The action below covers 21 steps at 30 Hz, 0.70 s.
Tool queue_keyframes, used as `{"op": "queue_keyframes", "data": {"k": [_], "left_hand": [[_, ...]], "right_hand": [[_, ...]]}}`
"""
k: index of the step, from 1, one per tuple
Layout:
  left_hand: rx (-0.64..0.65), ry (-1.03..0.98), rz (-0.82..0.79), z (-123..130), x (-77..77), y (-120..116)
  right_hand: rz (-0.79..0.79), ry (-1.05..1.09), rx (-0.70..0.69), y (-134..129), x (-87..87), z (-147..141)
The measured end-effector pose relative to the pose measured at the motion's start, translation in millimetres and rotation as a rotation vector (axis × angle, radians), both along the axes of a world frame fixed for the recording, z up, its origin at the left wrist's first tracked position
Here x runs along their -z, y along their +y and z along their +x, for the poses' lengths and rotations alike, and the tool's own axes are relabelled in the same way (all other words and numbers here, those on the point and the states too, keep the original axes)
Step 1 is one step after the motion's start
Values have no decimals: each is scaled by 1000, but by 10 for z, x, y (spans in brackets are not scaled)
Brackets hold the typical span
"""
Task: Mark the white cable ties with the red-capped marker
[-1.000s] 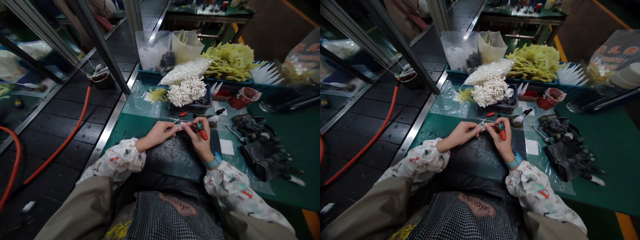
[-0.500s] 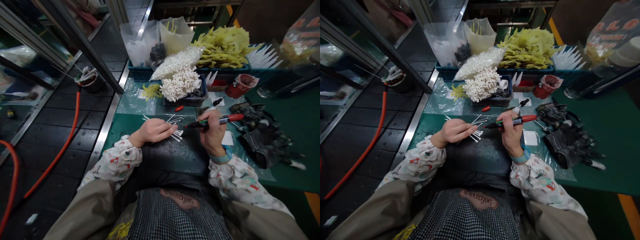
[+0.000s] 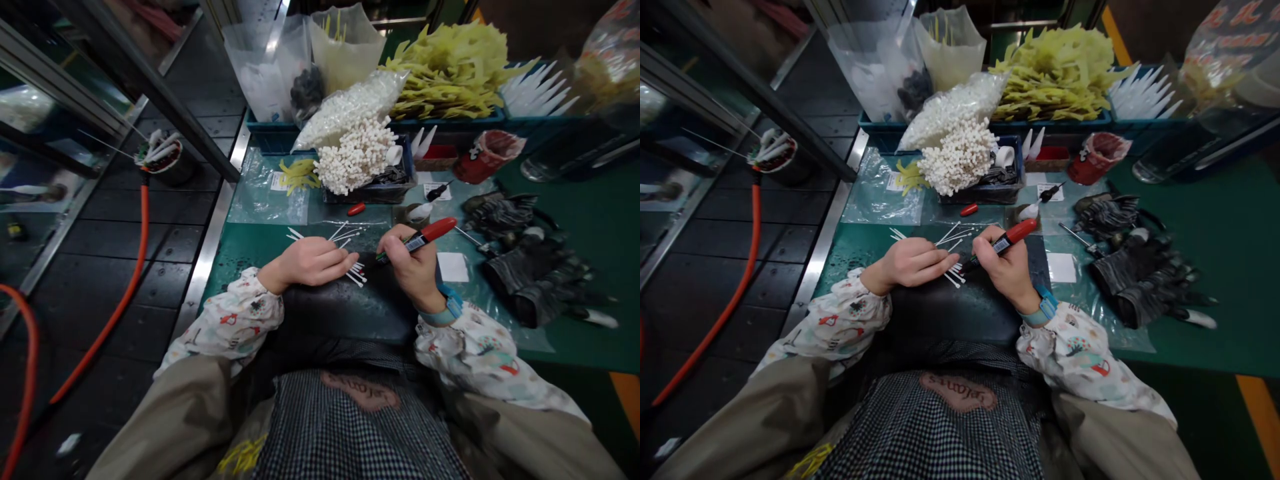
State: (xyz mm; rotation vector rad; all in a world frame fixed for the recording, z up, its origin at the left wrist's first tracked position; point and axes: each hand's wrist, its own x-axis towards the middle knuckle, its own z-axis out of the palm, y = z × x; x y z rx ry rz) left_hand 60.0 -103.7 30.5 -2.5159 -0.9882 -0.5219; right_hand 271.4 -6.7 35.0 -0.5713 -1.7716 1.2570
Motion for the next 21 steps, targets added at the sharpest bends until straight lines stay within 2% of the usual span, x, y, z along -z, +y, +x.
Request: {"op": "queue_keyframes", "data": {"k": [7,11,21], "left_hand": [[35,-83,164,42,-9,19],[33,-79,163,44,-29,22],[48,-94,170,57,-60,28]], "right_hand": [[19,62,57,46,61,12],[16,64,76,58,91,21],[84,-3,30,32,33,-1]]}}
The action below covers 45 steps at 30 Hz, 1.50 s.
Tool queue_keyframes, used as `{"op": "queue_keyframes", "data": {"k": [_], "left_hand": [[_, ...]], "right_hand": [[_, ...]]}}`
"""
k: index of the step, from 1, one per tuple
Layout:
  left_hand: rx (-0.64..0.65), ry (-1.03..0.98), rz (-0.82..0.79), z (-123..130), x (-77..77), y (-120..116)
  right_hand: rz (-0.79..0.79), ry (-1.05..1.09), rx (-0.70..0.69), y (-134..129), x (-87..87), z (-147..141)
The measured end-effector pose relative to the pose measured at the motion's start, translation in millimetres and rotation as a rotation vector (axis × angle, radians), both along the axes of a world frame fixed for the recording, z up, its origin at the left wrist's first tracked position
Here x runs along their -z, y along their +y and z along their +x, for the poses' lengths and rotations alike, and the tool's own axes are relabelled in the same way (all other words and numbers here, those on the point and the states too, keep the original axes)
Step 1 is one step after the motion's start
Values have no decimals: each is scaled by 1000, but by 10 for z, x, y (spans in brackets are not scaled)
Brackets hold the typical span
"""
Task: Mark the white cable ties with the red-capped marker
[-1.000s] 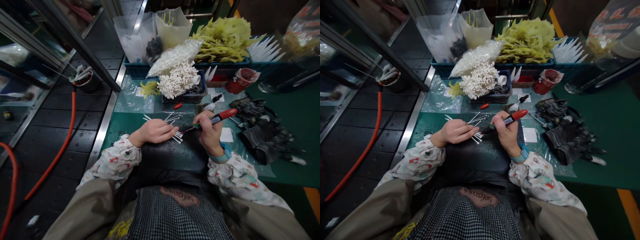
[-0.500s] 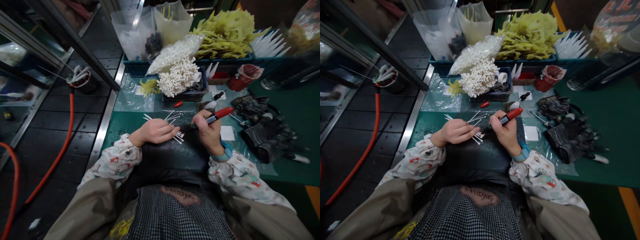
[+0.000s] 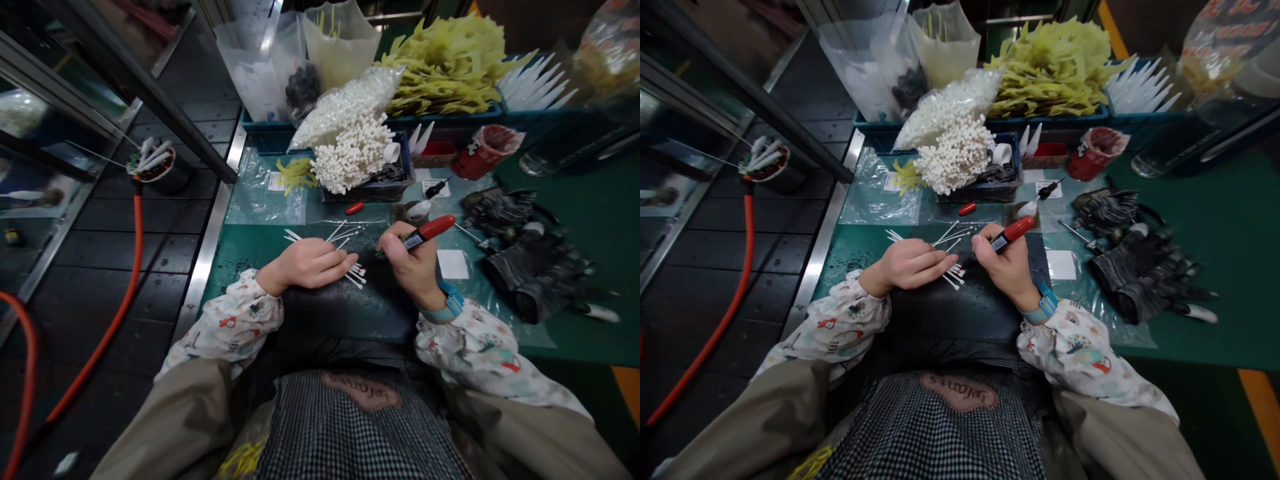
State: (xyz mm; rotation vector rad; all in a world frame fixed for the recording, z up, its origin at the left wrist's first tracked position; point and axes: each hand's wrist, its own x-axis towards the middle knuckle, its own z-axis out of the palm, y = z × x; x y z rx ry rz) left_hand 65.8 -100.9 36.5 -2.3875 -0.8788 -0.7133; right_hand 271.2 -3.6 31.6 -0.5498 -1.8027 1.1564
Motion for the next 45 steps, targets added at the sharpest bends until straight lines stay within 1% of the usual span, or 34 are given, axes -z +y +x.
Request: {"op": "queue_keyframes", "data": {"k": [5,10,17,19,22,25,28,34,36,40,41,43,45], "left_hand": [[-10,30,9,7,-17,2],[19,5,13,14,-37,3],[16,8,20,8,-31,5],[5,16,13,2,-26,1],[-6,4,-3,-8,-15,-4],[-50,-19,-34,-20,10,-7],[-98,-40,-73,-36,54,-6],[-152,-133,-145,-57,163,20],[-221,-147,-189,-49,204,28],[-524,-137,-359,11,290,30],[-582,-134,-410,31,309,29],[-657,-121,-496,71,338,26],[-705,-88,-549,103,355,21]], "right_hand": [[31,-1,5,8,-4,13],[10,-6,37,20,-8,20],[24,-16,31,24,9,15],[12,17,53,45,24,18],[-15,94,140,99,61,26],[-86,149,206,162,103,41],[-145,175,214,206,126,57],[-152,158,248,241,143,72],[-157,145,257,248,150,74],[-164,159,246,252,152,69],[-163,173,239,251,149,66],[-159,200,225,248,143,60],[-156,210,213,246,140,56]]}}
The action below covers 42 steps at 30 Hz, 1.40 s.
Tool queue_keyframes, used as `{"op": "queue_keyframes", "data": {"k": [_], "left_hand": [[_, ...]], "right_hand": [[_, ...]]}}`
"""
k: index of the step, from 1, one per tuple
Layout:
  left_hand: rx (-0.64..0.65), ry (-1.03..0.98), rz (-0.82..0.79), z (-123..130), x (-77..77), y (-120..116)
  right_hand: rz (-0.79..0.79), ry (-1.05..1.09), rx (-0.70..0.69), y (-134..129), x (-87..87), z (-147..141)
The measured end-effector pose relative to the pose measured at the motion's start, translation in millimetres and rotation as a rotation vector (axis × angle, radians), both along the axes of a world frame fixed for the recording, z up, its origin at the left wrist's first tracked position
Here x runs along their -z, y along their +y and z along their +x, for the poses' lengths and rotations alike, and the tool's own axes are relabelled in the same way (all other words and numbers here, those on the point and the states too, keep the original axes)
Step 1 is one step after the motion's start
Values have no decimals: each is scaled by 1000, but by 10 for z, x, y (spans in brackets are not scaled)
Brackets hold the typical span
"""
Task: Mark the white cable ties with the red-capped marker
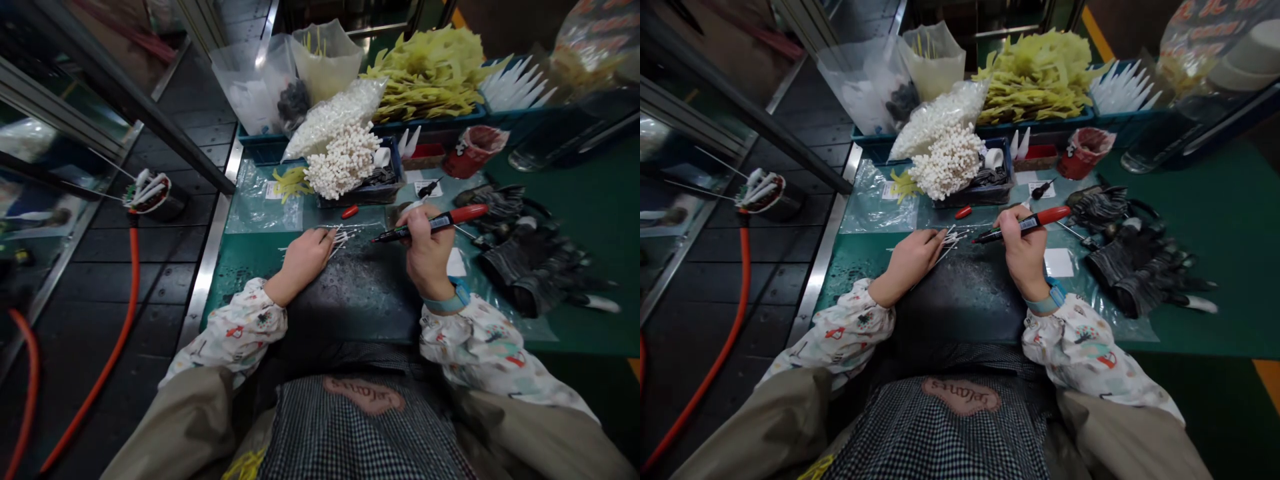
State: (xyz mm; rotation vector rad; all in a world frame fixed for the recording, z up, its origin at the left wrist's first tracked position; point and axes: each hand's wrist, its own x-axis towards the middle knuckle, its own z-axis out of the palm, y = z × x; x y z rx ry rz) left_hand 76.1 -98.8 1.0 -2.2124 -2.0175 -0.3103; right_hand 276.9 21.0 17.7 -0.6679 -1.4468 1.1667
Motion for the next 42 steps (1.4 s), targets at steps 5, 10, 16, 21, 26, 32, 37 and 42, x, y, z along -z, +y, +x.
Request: {"op": "queue_keyframes", "data": {"k": [5,10,16,21,26,32,37,42], "left_hand": [[-41,5,17,16,-54,-35],[-116,-489,122,-55,-340,-92],[-55,-1417,-372,-36,-523,-118],[6,-1474,-518,88,-434,-118],[73,-1368,-537,115,-385,-97],[92,-1371,-585,114,-371,-86],[-2,-1372,-301,149,-365,-88],[-66,-1336,-192,148,-314,-83]], "right_hand": [[10,-18,15,2,5,4],[33,45,49,-54,-26,7],[21,-37,-187,-231,-76,-48],[1,-140,-283,-304,-73,-121],[-4,-165,-256,-311,-64,-127],[-82,-152,-284,-317,-37,-128],[-77,-129,-265,-327,-13,-135],[2,-139,-252,-352,8,-127]]}}
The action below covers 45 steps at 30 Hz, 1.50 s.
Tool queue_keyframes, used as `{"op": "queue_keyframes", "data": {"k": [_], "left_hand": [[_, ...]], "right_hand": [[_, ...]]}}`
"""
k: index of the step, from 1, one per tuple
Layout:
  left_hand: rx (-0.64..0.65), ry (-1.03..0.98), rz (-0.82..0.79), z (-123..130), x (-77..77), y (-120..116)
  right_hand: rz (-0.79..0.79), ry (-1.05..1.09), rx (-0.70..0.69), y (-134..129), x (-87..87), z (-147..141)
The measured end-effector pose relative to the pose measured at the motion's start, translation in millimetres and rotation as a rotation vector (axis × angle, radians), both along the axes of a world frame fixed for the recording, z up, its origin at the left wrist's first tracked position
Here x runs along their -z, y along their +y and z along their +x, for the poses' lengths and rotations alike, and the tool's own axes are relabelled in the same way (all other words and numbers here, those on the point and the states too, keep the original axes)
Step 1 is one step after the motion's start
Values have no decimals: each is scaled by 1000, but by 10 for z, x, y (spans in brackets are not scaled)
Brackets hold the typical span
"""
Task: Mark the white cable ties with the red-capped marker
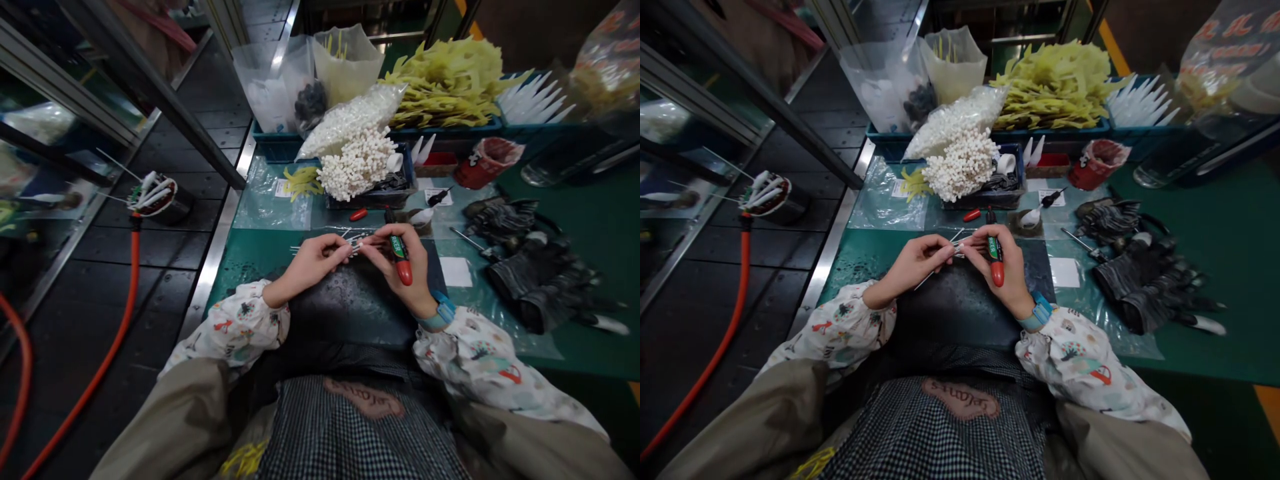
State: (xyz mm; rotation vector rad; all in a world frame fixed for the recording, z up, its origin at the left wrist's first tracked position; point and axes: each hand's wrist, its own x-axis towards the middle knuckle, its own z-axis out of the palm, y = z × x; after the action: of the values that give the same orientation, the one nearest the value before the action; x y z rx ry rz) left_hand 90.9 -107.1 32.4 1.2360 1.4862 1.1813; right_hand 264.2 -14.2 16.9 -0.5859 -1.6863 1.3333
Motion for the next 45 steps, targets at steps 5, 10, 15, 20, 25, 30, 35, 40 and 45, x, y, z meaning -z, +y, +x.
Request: {"op": "queue_keyframes", "data": {"k": [5,10,15,20,25,30,35,40,45], "left_hand": [[-104,172,34,-13,36,15],[-142,253,70,-31,21,23],[-157,264,79,-35,10,15],[-138,260,99,-19,8,14],[-153,308,117,-24,24,19],[-136,486,156,-68,85,23],[-51,952,261,-91,239,37],[9,1155,184,-74,321,37],[-3,1041,114,-123,239,35]], "right_hand": [[174,-28,74,3,-8,70],[524,36,90,39,-74,202],[804,-155,33,29,-178,225],[868,-119,81,23,-103,134],[861,-135,78,29,-91,121],[826,-127,93,51,-134,168],[800,-125,145,93,-118,171],[795,-135,139,101,-117,167],[786,-140,132,97,-119,177]]}}
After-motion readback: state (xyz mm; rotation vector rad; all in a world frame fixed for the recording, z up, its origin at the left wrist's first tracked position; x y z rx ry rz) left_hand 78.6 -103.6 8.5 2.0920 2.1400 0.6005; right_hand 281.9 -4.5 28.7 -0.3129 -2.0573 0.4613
